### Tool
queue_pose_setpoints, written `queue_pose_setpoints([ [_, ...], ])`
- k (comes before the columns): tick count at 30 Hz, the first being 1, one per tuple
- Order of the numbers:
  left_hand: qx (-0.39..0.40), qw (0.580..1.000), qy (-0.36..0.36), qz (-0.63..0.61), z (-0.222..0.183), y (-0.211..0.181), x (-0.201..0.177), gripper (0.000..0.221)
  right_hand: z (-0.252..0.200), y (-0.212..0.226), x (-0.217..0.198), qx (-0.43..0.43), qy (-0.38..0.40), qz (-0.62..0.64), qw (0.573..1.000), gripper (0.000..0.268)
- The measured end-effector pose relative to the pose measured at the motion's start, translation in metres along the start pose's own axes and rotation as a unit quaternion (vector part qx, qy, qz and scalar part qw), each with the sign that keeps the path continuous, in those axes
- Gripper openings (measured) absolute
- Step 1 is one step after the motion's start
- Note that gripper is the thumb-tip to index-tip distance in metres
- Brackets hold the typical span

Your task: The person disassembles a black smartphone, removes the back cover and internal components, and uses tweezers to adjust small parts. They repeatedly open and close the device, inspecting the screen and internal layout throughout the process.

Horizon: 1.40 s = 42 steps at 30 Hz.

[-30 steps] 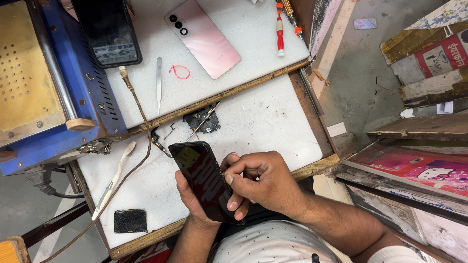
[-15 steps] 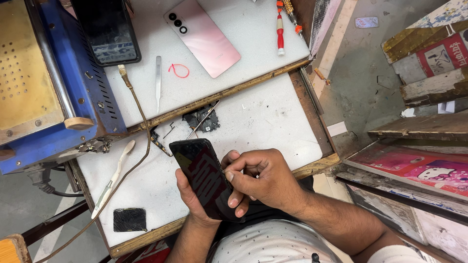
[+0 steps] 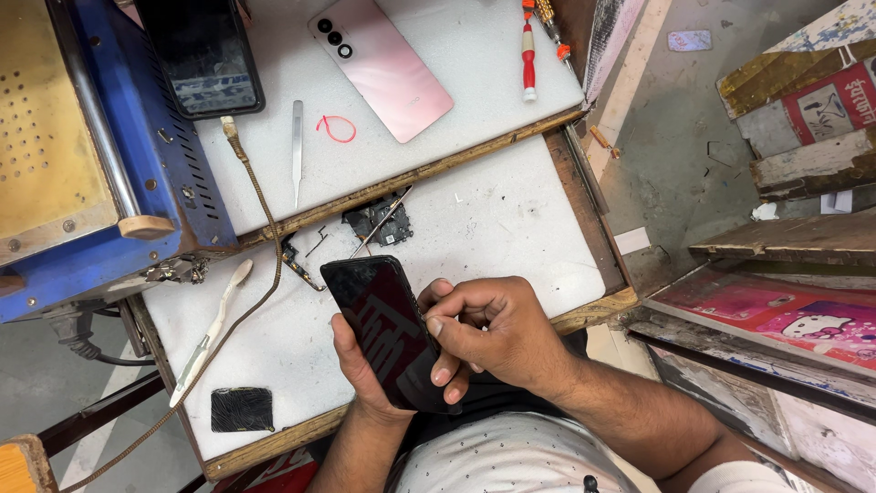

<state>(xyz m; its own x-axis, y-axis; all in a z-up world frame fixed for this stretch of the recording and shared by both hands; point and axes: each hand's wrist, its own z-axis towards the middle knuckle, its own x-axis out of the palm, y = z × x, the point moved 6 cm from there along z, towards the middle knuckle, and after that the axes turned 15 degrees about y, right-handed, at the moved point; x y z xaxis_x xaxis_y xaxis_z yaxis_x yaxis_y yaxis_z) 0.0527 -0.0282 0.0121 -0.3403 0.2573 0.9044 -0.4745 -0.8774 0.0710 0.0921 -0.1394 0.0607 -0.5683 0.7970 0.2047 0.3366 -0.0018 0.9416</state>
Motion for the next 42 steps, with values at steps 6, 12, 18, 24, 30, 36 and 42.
queue_pose_setpoints([
  [6, 0.006, 0.999, -0.017, 0.028, 0.002, -0.001, 0.003, 0.111, 0.000, 0.000, 0.000, 0.027, 0.010, 0.039, 0.999, 0.014],
  [12, -0.004, 0.994, -0.087, 0.063, 0.004, -0.003, -0.001, 0.110, 0.003, 0.001, -0.001, 0.029, 0.019, 0.124, 0.992, 0.017],
  [18, -0.010, 0.997, -0.037, 0.064, 0.009, -0.003, 0.004, 0.108, 0.007, -0.001, -0.003, 0.016, 0.015, 0.106, 0.994, 0.018],
  [24, 0.000, 0.997, -0.058, 0.053, 0.008, -0.004, 0.003, 0.106, 0.010, -0.005, -0.005, 0.015, 0.017, 0.118, 0.993, 0.018],
  [30, 0.002, 0.996, -0.053, 0.072, 0.009, -0.005, 0.003, 0.105, 0.010, -0.009, -0.008, 0.023, 0.027, 0.123, 0.992, 0.018],
  [36, -0.002, 0.998, -0.038, 0.042, 0.008, -0.002, 0.003, 0.107, 0.010, -0.013, -0.006, -0.022, 0.058, 0.153, 0.986, 0.019],
  [42, -0.004, 0.998, -0.037, 0.045, 0.005, -0.002, 0.003, 0.109, 0.007, -0.021, -0.009, -0.025, 0.073, 0.172, 0.982, 0.018],
])
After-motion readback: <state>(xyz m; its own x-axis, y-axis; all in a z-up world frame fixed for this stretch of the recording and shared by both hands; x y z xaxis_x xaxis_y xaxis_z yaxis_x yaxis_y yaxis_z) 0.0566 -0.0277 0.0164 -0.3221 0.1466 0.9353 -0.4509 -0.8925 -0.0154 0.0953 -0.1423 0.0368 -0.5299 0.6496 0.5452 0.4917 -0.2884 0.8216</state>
